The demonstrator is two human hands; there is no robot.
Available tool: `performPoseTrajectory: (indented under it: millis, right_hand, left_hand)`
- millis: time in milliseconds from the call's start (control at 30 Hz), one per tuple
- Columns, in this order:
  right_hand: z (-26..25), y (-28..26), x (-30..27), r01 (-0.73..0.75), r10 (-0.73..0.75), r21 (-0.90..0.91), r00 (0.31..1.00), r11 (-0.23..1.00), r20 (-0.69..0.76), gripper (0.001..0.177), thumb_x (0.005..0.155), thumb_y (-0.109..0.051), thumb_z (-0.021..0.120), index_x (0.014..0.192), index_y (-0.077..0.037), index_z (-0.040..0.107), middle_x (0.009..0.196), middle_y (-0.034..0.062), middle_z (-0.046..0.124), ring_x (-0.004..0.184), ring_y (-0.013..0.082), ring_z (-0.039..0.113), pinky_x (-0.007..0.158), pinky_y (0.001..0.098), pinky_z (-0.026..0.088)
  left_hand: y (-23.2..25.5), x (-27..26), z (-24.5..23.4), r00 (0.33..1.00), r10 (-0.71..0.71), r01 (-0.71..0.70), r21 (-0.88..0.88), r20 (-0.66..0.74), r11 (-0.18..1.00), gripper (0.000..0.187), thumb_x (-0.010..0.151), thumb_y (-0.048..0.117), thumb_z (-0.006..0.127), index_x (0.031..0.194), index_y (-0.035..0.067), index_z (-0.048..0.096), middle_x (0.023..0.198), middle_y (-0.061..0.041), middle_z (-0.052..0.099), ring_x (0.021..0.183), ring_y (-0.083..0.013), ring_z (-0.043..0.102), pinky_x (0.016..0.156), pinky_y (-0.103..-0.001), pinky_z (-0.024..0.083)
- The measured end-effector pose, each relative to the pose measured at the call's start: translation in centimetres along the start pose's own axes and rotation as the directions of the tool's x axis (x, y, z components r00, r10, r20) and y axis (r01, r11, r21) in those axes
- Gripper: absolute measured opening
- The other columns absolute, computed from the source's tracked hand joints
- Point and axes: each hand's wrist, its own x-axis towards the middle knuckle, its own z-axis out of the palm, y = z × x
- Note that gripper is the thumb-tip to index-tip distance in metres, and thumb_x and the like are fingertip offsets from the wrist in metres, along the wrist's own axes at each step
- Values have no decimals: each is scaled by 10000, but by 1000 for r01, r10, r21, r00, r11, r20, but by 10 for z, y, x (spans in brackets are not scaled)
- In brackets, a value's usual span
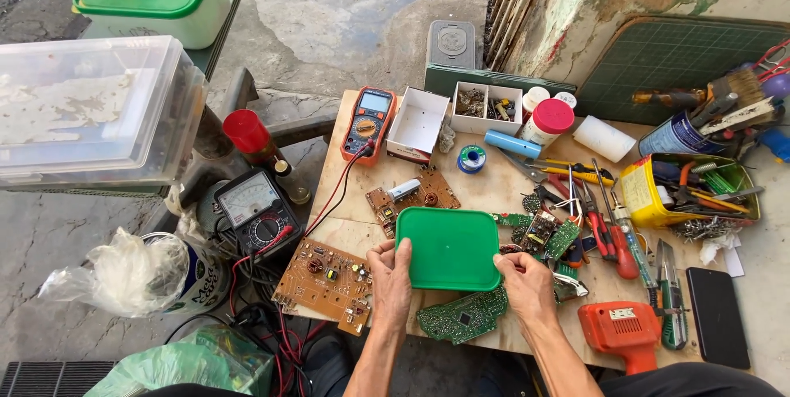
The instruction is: The person is examining and sorting various electronic circuit boards and components at a repair station.
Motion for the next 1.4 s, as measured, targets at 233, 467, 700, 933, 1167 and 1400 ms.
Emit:
performPoseTrajectory:
  millis: [233,467,700,933,1167,1400]
  right_hand:
    - [-2,-36,-45,131,-137,70,987,989,84,163,1019,-192,810,993,-31,823,860,47,700,739,147,566,657,293,489]
    - [-3,-81,-58,-60,35,104,972,993,230,431,934,-278,783,1306,-62,819,821,72,608,725,177,510,680,330,433]
    - [-3,-173,-100,-285,215,129,894,950,394,867,790,-536,628,1491,-36,735,1541,138,783,1469,274,658,1329,484,396]
    - [13,-195,-109,-266,147,318,924,910,353,571,913,-332,729,1240,133,787,1127,334,835,950,409,767,824,521,625]
    - [34,-326,-174,-136,63,272,963,953,261,674,939,-548,646,1327,-21,806,1274,233,823,1148,384,754,1000,508,559]
    - [104,-402,-125,58,-373,573,812,818,449,659,978,-686,570,1197,-72,670,1004,113,746,701,166,593,548,301,376]
  left_hand:
    - [71,-29,-16,970,-239,238,-50,-29,970,1209,653,765,636,1697,254,303,1551,-216,639,1290,-333,732,1058,-569,642]
    - [89,-49,-28,981,-189,186,-46,-51,981,889,762,663,670,1488,155,748,1357,-128,835,1168,-261,799,1050,-444,657]
    - [109,-62,-38,989,-134,136,-22,62,990,643,836,558,732,1282,104,821,1204,-116,870,1068,-228,803,954,-391,653]
    - [126,-59,-52,997,-83,83,-119,8,989,471,885,507,802,1043,64,816,962,-113,845,848,-197,766,764,-364,633]
    - [243,-104,-91,948,305,-297,-84,93,951,910,842,448,811,1637,101,536,1529,-199,745,1388,-270,707,1158,-456,578]
    - [410,-9,-182,849,511,-521,-50,-138,852,786,1010,556,685,1594,55,530,1443,-210,679,1345,-450,696,1060,-751,545]
